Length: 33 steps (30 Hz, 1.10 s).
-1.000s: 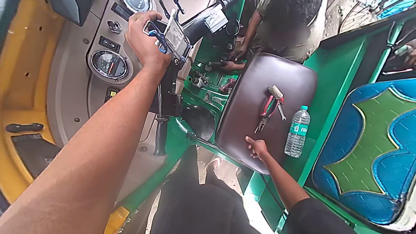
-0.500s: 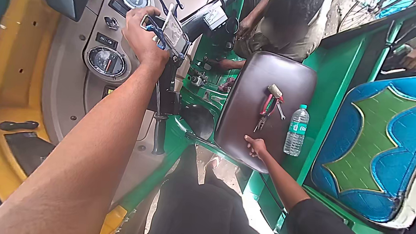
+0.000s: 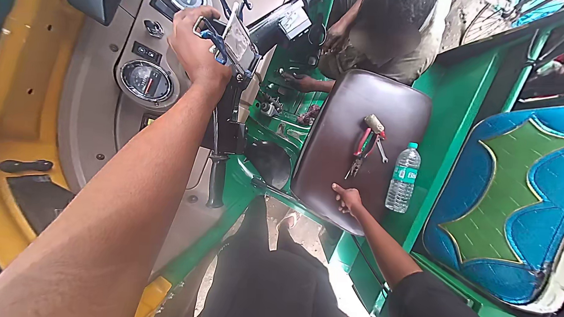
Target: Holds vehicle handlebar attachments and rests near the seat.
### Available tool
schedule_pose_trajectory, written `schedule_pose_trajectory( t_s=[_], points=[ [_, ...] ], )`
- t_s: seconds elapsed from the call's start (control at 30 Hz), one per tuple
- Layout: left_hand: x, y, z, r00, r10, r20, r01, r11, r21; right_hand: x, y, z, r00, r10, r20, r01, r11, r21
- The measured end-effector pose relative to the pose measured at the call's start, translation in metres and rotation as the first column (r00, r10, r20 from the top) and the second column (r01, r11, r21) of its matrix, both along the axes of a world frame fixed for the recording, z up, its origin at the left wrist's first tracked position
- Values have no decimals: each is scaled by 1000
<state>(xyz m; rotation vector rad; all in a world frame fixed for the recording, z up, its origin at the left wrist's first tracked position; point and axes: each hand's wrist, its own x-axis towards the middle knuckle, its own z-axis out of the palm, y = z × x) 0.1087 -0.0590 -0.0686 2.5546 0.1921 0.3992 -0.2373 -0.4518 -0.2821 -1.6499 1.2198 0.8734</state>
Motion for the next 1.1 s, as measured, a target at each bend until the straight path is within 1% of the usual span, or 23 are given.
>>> schedule_pose_trajectory(
  t_s=[0.17, 0.33, 0.53, 0.63, 0.73, 0.93, 1.1],
  points=[
    [-1, 0, -1, 1000, 8, 2, -8, 1000, -6, -1, 1, 1, 1000, -11, -3, 11, 1000, 7],
    [-4, -2, 3, 1000, -1, -14, 1, 1000, 23, -2, -1, 0, 1000, -29, 12, 29, 999, 24],
    [-1, -1, -1, 1000, 1, 16, -1, 1000, 8, -1, 0, 0, 1000, -28, 9, 28, 999, 24],
    [1, -3, 1, 999, 32, 8, -32, 999, 3, -1, 0, -1, 1000, -21, 3, 21, 1000, 22],
    [0, -3, 2, 1000, 17, 10, -17, 1000, 2, 0, -2, -1, 1000, -14, 2, 14, 1000, 19],
    [4, -3, 1, 999, 54, -1, -54, 998, -12, 0, 1, -1, 1000, -21, 0, 21, 1000, 18],
    [-2, -3, 3, 1000, 17, -1, -18, 1000, -22, 0, 0, 0, 1000, -16, 2, 16, 1000, 15]
  ],
)
